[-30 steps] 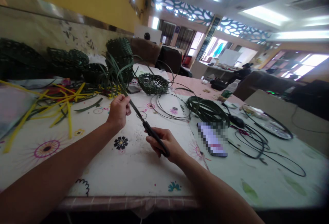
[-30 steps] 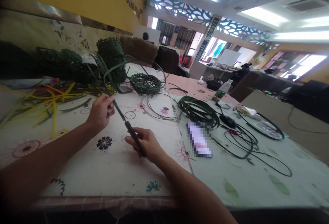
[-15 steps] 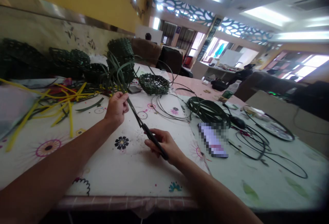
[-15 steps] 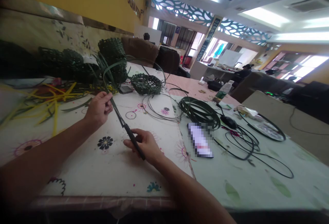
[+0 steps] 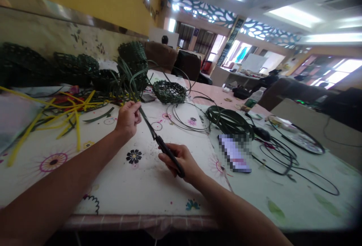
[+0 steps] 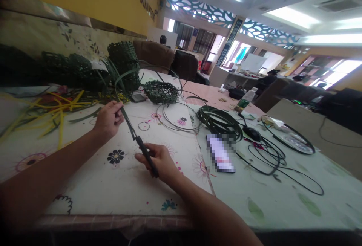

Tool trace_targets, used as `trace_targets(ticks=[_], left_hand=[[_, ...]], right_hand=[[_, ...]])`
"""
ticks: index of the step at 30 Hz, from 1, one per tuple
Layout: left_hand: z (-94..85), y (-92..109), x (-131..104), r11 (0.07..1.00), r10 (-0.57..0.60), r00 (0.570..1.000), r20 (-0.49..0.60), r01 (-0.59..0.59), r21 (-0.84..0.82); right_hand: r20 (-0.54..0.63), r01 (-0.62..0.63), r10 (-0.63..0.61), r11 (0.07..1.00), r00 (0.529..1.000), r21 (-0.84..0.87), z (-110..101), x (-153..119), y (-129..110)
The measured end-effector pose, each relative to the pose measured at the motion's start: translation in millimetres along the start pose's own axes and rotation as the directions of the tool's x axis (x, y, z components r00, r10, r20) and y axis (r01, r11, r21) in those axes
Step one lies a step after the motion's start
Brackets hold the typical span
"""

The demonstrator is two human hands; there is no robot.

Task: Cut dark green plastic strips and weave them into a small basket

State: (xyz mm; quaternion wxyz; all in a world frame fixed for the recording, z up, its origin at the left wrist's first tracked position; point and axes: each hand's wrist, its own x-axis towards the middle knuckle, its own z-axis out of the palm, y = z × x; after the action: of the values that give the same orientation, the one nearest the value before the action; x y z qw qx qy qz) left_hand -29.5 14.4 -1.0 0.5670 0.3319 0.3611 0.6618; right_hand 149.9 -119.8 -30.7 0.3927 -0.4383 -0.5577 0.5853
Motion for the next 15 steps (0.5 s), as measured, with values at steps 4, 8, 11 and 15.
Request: trace_targets(ticks=[4,8,11,15], left_hand=[[1.4,1,-2,1.0,-0.001,1.0,0.015,0.001,0.011],[7.3,-1,-12,0.999,0.027,0.999,0.027,-0.028,0.034],[10.1,-4,-17,0.999,0.026,0.999,0.028,-0.027,0.037],[10.5,-5,-19,0.999,0.029,0.999,0.021,-0.03,0.025]], right_hand=[[-0.057,-0.019,0.019,1.0,0.998,-0.001,3,1,5],[-0.094,0.014,-0.016,1.0,0.995,-0.02,3,4,15],[-0.088,0.035,-0.033,0.999,0.996,0.012,3,4,17],[-0.06,0.03,-0.026,0.997,0.998,0.068,6,1,11]])
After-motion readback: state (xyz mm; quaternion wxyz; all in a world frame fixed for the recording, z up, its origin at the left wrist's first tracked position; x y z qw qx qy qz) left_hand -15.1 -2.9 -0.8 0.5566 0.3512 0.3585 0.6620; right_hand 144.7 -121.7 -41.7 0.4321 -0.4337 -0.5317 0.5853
